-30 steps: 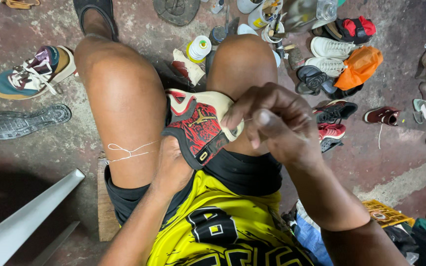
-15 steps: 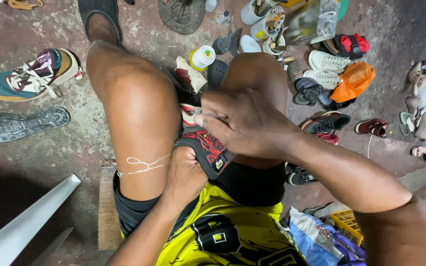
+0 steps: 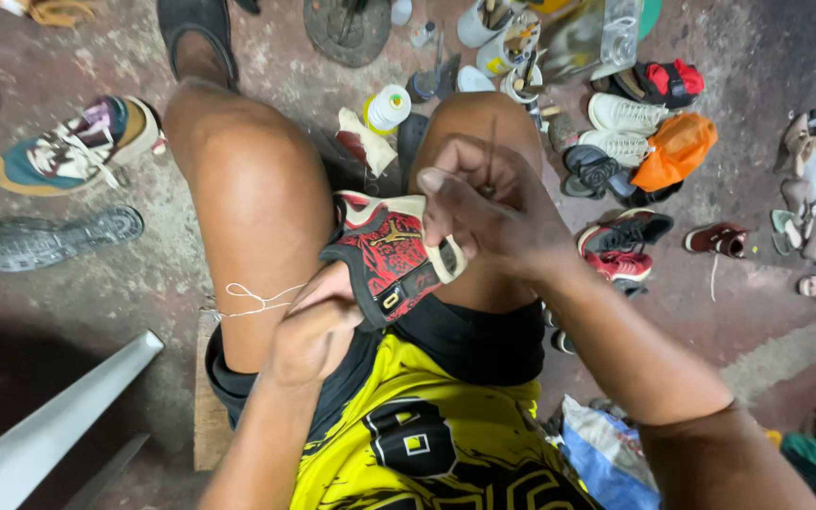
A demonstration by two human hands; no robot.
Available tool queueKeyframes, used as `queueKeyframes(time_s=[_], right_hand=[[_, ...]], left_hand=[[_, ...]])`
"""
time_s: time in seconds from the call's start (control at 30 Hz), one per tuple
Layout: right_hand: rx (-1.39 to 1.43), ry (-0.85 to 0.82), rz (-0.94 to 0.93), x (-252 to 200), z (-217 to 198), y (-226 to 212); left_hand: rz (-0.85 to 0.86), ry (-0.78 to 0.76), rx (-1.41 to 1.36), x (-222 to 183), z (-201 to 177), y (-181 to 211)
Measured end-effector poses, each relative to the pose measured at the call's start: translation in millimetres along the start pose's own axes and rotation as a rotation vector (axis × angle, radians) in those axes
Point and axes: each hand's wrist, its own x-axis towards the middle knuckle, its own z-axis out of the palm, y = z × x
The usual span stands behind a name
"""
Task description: The person is stitching the sole of a sneaker using a needle and thread, pulling the thread tight through the material while another person assists by holding the shoe. They work on the heel area, repeating the stitching action several times.
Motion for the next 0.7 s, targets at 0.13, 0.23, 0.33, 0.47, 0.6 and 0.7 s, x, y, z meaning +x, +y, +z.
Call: queueKeyframes(time_s=[0.13, 0.23, 0.33, 0.47, 0.6, 0.7], right_hand=[[0.178, 0.019, -0.173, -12, -14, 7], [0.167, 0.125, -0.225, -37, -42, 17], [0.212, 0.303, -0.201, -62, -72, 27], [0.395, 0.438, -0.208, -87, -103, 58], [0.567, 0.53, -0.137, -104, -113, 120], [0.785, 0.498, -0.174, -113, -99, 167]], left_hand=[[0.007, 0.076, -0.18, 6, 8, 11], [-0.029, 0.307, 0.075, 21, 5, 18], [-0.047, 0.241, 0.183, 31, 7, 37], [-0.086, 0.06, 0.42, 49, 20, 70], [-0.138, -0.011, 0.711, 70, 37, 102], [-0.156, -0.072, 0.799, 79, 50, 116]])
